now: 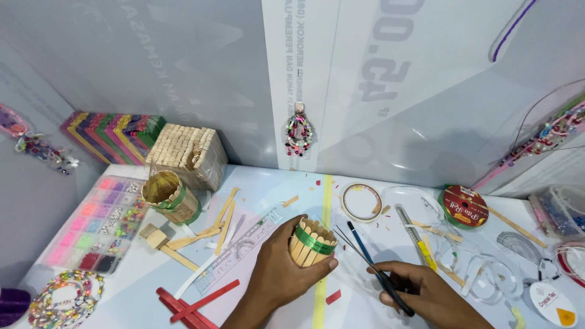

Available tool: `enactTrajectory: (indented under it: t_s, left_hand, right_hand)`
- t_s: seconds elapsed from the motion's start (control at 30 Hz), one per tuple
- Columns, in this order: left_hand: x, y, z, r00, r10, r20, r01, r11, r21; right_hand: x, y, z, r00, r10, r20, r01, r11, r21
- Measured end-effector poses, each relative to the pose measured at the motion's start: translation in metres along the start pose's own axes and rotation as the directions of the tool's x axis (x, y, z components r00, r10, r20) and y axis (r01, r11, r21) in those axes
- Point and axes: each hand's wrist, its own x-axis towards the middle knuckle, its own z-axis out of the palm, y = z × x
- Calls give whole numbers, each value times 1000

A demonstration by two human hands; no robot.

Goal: Assembling a decorative structure by gluing thin wooden sticks onto a cylindrical base.

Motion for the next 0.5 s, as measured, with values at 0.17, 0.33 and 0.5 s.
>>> enactTrajectory:
  t_s: [0.17,0.33,0.5]
  left_hand:
    - [2,1,-1,998,-55,-14,55,998,-14]
    - [1,4,-2,997,-79,-14,78,996,-52]
    - [-1,10,-9,987,-51,152,100,935,-340]
  right_hand:
    - [3,5,0,999,-44,-4,44,999,11]
    - [4,6,-1,999,-40,5,40,999,-14]
    - [3,6,-1,999,-36,4,35,993,112]
